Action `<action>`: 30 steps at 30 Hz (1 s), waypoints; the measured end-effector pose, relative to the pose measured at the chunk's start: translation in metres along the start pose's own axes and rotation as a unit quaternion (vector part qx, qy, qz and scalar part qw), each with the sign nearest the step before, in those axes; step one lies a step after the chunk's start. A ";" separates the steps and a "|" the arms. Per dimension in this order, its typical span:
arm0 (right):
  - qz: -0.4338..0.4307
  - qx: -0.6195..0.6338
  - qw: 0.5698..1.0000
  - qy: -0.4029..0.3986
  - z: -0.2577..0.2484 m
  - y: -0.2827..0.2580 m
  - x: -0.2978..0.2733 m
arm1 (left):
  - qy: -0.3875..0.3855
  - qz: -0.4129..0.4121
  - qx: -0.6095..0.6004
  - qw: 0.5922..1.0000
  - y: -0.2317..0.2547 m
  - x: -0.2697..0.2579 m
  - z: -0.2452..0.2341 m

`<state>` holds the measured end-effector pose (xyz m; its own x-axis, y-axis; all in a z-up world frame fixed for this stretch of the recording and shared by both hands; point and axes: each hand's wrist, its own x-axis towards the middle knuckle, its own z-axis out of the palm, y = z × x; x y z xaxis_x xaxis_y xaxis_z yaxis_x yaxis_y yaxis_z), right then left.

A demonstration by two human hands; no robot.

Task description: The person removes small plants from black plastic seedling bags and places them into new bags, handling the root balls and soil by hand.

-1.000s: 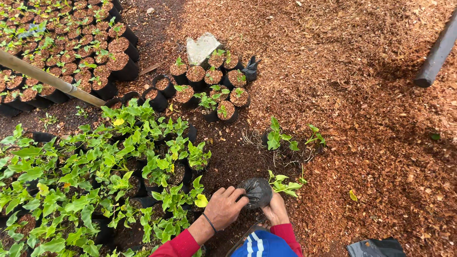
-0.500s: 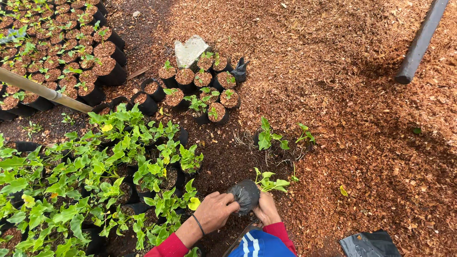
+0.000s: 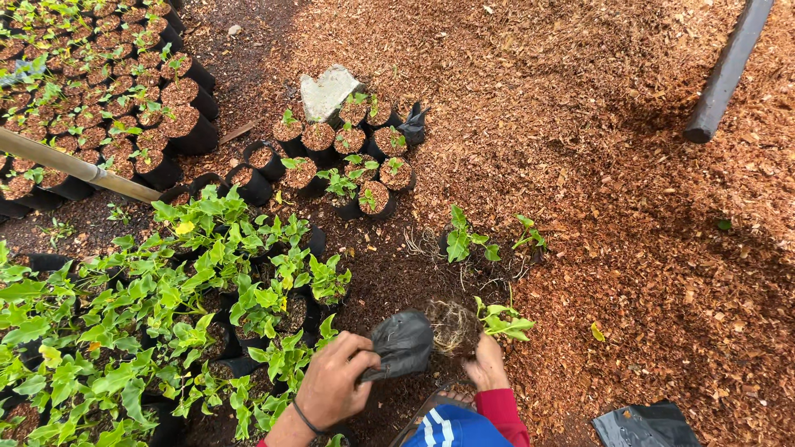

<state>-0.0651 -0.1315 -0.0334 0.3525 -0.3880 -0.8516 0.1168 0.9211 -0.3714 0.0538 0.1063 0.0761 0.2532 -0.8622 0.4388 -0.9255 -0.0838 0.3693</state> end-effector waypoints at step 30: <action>-0.187 -0.542 0.815 -0.089 0.040 0.036 0.046 | 0.380 -0.424 -0.733 0.372 -0.058 -0.086 0.168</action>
<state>-0.0073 -0.1148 -0.0711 0.6206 -0.5352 -0.5731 -0.6074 0.1342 -0.7830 0.0385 0.1019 -0.1206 0.8020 -0.3987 -0.4448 0.5842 0.6788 0.4449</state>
